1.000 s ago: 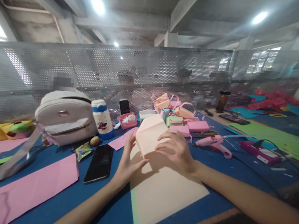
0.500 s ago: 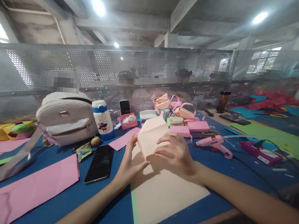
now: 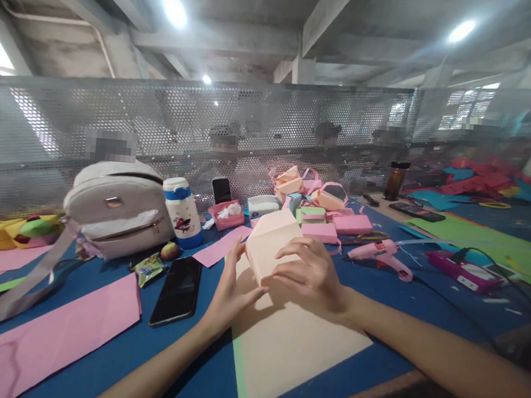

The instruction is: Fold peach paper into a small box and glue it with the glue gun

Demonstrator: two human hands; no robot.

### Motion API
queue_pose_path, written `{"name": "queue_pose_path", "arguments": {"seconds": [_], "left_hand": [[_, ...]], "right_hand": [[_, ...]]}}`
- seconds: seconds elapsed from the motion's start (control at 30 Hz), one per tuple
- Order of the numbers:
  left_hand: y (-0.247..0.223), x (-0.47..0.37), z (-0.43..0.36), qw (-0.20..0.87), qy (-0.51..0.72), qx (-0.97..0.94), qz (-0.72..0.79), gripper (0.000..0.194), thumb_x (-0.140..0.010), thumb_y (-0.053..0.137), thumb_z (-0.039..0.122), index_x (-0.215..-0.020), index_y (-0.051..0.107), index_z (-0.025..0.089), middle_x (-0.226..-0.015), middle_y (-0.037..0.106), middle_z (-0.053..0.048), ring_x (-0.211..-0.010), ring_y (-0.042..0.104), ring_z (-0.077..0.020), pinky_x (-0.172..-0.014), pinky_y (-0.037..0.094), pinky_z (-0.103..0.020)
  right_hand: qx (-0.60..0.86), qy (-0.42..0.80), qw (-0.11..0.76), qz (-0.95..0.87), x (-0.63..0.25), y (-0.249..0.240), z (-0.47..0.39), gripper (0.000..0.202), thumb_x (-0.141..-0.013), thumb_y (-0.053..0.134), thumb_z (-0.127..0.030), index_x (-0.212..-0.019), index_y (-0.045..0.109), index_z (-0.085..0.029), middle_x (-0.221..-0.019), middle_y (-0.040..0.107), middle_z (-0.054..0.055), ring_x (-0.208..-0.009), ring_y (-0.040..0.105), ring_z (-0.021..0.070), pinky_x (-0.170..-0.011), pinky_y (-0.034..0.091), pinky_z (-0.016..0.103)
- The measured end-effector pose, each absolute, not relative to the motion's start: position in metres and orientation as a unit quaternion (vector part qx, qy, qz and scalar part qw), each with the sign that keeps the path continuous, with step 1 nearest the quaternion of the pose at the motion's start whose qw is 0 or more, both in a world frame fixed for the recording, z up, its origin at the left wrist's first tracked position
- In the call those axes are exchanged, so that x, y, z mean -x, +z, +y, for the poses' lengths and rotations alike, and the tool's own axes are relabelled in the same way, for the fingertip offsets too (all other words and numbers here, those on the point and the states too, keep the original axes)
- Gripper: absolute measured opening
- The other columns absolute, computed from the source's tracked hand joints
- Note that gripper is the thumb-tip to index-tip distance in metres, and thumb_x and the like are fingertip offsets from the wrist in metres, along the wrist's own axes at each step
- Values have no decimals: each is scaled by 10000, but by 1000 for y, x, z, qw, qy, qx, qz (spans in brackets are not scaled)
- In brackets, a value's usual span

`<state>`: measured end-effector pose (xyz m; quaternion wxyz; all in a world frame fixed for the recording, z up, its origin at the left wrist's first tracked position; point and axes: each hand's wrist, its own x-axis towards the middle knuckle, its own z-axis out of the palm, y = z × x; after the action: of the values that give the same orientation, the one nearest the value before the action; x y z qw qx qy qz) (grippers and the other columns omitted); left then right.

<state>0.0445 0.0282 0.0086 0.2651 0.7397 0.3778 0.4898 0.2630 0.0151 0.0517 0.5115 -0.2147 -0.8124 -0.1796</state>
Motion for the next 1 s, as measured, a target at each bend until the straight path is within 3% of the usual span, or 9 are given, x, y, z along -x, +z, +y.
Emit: {"name": "queue_pose_path", "arguments": {"seconds": [0.17, 0.5, 1.0], "left_hand": [[7, -44, 29, 251, 482, -751, 375, 1002, -771, 786, 401, -1546, 154, 323, -1555, 336, -130, -1457, 314, -335, -1197, 236, -550], [7, -44, 30, 231, 477, -759, 379, 975, -761, 787, 449, -1528, 199, 320, -1554, 340, -128, -1452, 324, -350, -1192, 249, -551], [6, -44, 30, 192, 473, -781, 361, 1008, -788, 760, 486, -1555, 131, 307, -1529, 377, -143, -1443, 349, -338, -1180, 285, -532]], "right_hand": [[204, -180, 517, -812, -262, 52, 15, 83, -898, 709, -261, -832, 745, -225, -963, 737, 39, -956, 596, 209, -863, 462, 372], [208, -165, 510, -818, -261, 48, 14, 74, -894, 717, -272, -850, 738, -216, -985, 735, 39, -976, 591, 214, -866, 452, 381], [204, -152, 507, -823, -256, 48, 12, 81, -904, 699, -271, -853, 740, -223, -956, 733, 34, -965, 592, 205, -869, 445, 364]]}}
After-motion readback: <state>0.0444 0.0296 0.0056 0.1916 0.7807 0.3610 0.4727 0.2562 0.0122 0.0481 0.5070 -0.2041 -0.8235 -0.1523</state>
